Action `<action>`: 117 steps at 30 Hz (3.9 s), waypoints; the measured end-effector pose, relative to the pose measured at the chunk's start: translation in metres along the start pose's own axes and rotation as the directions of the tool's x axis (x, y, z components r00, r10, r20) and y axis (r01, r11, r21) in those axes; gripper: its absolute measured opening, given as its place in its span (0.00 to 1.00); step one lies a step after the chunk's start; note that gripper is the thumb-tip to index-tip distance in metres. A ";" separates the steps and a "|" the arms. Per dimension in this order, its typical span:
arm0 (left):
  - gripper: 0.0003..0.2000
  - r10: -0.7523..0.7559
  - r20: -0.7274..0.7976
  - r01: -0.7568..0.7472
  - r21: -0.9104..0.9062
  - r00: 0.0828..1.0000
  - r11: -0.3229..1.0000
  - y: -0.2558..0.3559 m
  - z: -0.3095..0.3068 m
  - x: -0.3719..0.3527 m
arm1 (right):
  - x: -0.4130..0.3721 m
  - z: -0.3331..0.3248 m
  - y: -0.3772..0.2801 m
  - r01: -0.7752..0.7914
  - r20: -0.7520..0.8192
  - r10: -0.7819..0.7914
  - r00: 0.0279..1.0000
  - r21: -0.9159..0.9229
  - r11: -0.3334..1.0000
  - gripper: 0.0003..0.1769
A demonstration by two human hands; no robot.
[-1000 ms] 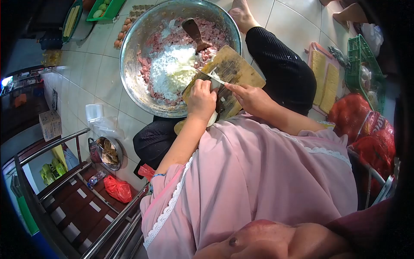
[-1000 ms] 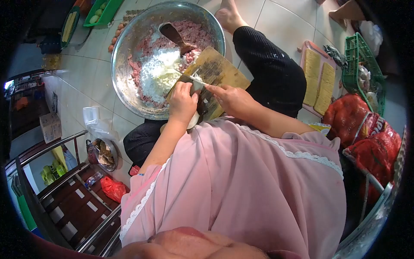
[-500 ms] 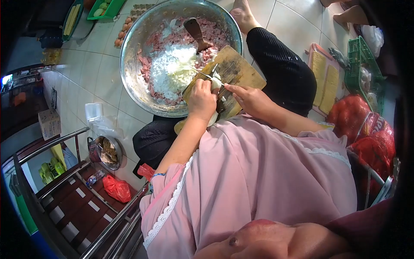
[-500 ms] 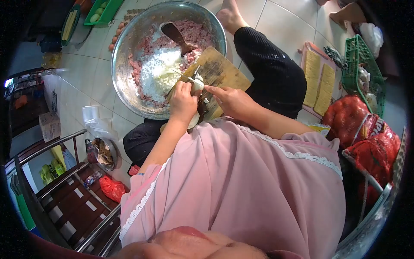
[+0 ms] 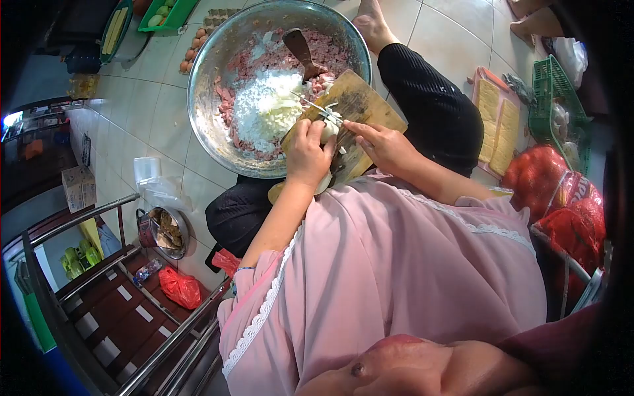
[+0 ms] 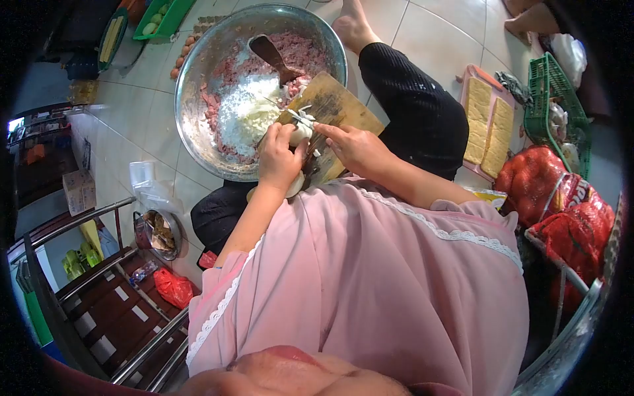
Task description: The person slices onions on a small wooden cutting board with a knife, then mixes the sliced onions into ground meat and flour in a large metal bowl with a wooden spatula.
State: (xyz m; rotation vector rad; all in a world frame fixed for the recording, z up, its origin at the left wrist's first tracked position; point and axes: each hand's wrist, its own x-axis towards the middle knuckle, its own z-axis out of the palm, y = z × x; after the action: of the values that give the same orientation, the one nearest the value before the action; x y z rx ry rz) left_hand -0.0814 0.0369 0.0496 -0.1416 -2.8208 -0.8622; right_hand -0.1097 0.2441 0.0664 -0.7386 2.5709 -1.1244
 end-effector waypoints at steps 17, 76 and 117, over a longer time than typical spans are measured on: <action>0.03 0.021 0.043 -0.021 -0.007 0.999 1.000 -0.008 0.009 -0.003 | 0.008 0.022 0.005 0.029 0.059 -0.026 0.998 -0.060 0.998 0.22; 0.04 0.025 0.014 -0.025 0.021 1.000 0.999 -0.008 0.007 -0.004 | 0.003 0.031 0.010 0.027 0.083 -0.030 0.996 0.040 0.999 0.30; 0.03 -0.029 0.036 0.030 -0.001 0.999 1.000 -0.008 0.005 -0.007 | 0.000 0.041 0.001 0.068 0.112 -0.056 0.992 -0.111 0.991 0.31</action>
State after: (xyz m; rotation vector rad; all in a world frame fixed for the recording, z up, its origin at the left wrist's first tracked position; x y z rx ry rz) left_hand -0.0761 0.0330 0.0392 -0.1174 -2.8630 -0.8767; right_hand -0.0933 0.2197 0.0379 -0.8866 2.5535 -0.9326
